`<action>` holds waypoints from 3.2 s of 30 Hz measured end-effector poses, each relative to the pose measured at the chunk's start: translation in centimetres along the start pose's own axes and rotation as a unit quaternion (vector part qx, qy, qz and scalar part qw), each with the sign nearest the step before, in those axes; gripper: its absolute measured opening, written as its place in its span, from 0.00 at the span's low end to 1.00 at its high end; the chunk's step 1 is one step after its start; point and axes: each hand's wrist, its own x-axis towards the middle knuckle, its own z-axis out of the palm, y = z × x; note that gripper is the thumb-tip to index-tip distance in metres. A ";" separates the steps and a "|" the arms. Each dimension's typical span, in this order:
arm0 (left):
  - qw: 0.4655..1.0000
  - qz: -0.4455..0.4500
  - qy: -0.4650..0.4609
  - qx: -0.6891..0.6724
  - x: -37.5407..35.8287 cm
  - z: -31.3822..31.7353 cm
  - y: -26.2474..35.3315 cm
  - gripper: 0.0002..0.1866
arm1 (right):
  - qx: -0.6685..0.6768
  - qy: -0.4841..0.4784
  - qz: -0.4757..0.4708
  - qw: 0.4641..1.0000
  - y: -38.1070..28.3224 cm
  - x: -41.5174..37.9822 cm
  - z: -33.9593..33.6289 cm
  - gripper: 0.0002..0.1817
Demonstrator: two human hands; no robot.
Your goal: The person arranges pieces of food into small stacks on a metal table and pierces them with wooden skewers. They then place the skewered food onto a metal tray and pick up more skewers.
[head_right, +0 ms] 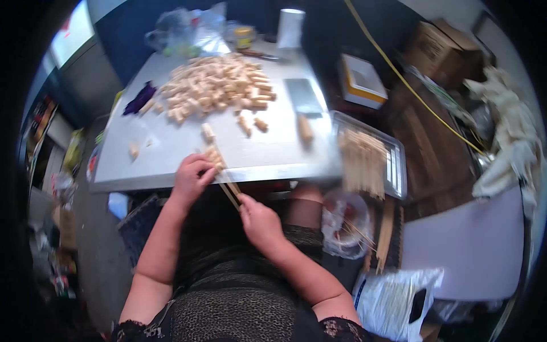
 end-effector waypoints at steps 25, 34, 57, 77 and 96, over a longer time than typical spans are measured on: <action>0.998 0.054 0.022 0.025 2.3 1.8 -0.1 0.15 | 0.095 0.388 0.111 0.910 16.8 0.0 -19.4 0.14; 0.993 0.035 -0.022 0.106 2.2 3.0 0.2 0.13 | -0.203 0.403 0.261 0.854 42.1 5.4 -29.5 0.18; 0.961 -0.113 -0.002 0.251 7.8 3.7 0.5 0.30 | -0.245 0.360 0.212 0.875 38.4 -0.6 -31.5 0.18; 0.972 -0.060 -0.095 0.207 5.9 2.8 -4.0 0.24 | 0.060 0.325 0.136 0.934 21.1 -3.8 -20.4 0.15; 0.993 -0.109 -0.004 0.043 7.2 -4.5 -8.6 0.18 | 0.211 0.179 0.083 0.957 9.7 -3.9 -13.9 0.14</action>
